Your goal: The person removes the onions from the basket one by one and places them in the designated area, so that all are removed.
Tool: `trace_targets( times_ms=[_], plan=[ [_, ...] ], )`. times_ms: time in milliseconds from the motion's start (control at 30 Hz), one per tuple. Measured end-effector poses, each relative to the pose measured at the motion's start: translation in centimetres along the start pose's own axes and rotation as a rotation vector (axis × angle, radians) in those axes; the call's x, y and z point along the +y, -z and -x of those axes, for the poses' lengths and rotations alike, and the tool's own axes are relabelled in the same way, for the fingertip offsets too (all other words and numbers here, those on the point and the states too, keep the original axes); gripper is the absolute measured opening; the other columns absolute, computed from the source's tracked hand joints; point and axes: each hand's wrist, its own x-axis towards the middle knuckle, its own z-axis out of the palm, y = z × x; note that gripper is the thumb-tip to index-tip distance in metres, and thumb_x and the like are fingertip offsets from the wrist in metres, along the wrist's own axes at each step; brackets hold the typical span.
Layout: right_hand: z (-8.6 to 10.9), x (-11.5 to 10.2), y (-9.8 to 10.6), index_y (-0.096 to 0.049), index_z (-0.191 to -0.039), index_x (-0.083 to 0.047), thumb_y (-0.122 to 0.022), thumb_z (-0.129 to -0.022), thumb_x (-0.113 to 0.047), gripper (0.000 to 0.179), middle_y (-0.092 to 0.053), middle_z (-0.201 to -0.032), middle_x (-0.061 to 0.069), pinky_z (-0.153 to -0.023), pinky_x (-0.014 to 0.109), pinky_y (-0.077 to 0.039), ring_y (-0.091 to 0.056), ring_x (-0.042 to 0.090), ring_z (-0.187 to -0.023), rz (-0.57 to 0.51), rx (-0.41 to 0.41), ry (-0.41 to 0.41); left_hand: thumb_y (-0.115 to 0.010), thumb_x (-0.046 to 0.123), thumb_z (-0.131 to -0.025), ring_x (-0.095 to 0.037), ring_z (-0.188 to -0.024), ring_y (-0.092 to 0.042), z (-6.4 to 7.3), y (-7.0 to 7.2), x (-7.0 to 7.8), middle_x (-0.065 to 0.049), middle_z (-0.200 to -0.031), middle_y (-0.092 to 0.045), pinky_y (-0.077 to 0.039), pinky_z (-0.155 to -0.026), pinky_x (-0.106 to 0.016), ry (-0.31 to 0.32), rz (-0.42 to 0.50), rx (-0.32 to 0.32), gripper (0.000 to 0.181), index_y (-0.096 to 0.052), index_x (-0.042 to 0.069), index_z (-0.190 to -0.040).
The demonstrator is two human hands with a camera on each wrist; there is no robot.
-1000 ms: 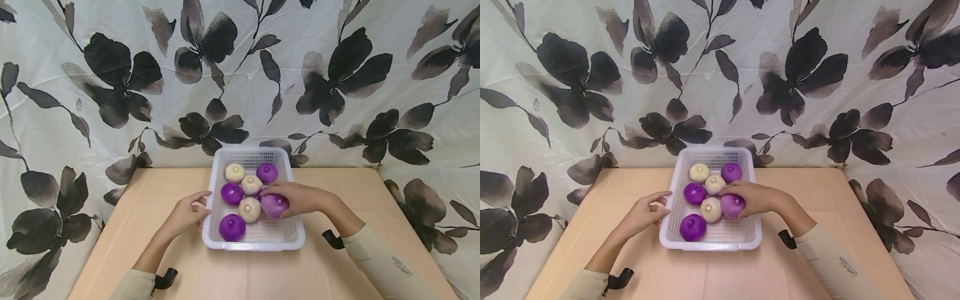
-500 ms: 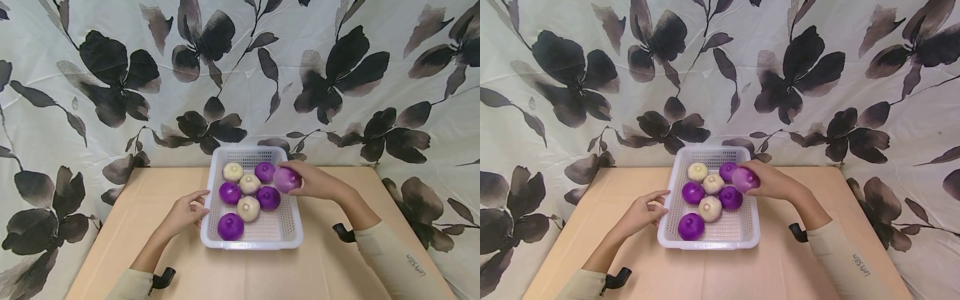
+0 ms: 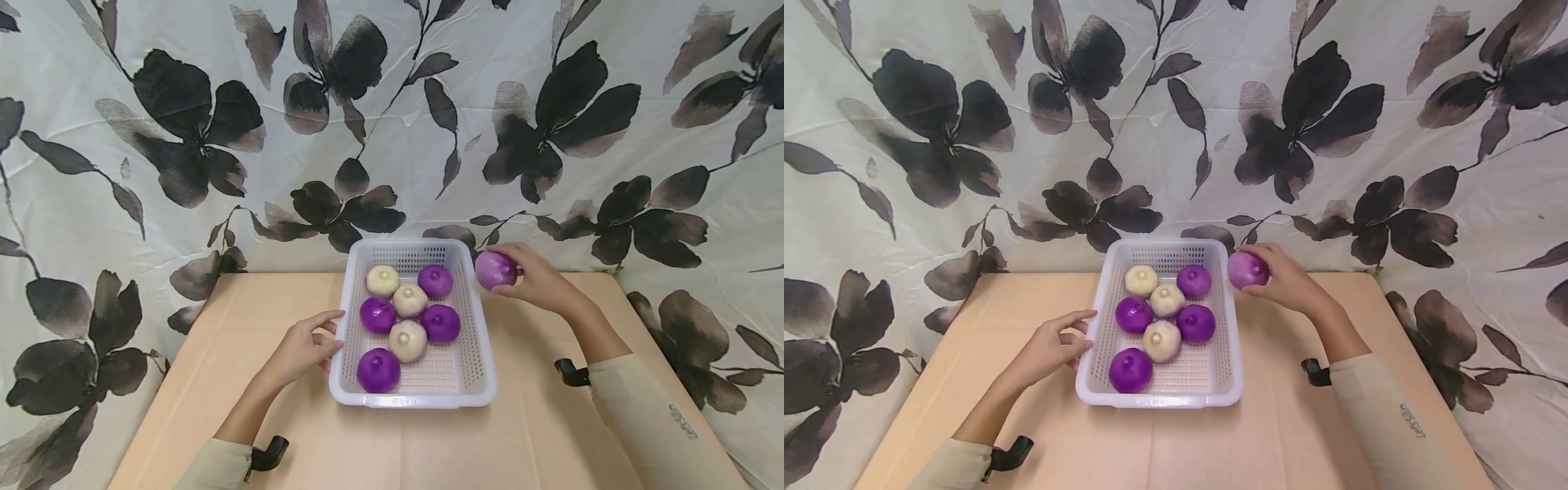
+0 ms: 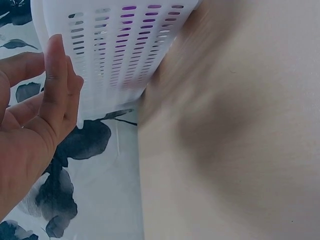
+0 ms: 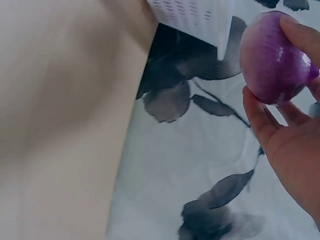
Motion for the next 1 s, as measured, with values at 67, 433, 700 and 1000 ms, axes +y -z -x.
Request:
trace_targets(
  times_ms=[67, 433, 700, 1000],
  plan=[
    [-0.1, 0.7, 0.0, -0.047, -0.153, -0.006, -0.087, -0.083, -0.011, 0.080, -0.043, -0.148, 0.023, -0.103, 0.059, -0.055, -0.052, 0.041, -0.126, -0.019, 0.019, -0.019, -0.070, -0.001, -0.091, -0.017, -0.075, -0.071, -0.1, -0.1, 0.0, -0.026, -0.120, -0.058, -0.066, -0.058, -0.044, -0.001, -0.004, 0.001, 0.061, -0.050, 0.000, -0.149],
    [-1.1, 4.6, -1.7, -0.038, -0.156, -0.003, -0.084, -0.087, -0.016, 0.084, -0.045, -0.152, 0.026, -0.102, 0.058, -0.053, -0.056, 0.045, -0.121, -0.103, 0.105, -0.134, -0.070, -0.001, -0.091, -0.017, -0.074, -0.070, 0.1, -0.1, 0.2, -0.025, -0.119, -0.058, -0.066, -0.056, -0.040, 0.001, -0.030, 0.010, 0.061, -0.050, -0.001, -0.149],
    [-1.6, 7.2, -3.6, -0.031, -0.159, -0.003, -0.081, -0.089, -0.017, 0.087, -0.039, -0.157, 0.029, -0.115, 0.066, -0.043, -0.047, 0.051, -0.136, -0.154, 0.107, -0.224, -0.070, 0.000, -0.092, -0.017, -0.074, -0.070, 0.1, -0.1, 0.2, -0.025, -0.119, -0.059, -0.066, -0.055, -0.038, -0.008, -0.042, 0.006, 0.060, -0.051, -0.001, -0.148],
    [-1.9, 9.3, -5.0, -0.027, -0.162, -0.003, -0.078, -0.091, -0.019, 0.088, -0.032, -0.161, 0.031, -0.124, 0.067, -0.028, -0.034, 0.052, -0.147, -0.154, 0.059, -0.321, -0.070, 0.000, -0.091, -0.017, -0.072, -0.070, 0.0, 0.0, -0.1, -0.026, -0.120, -0.058, -0.066, -0.055, -0.038, -0.013, -0.023, -0.007, 0.062, -0.048, -0.002, -0.150]
  ],
)
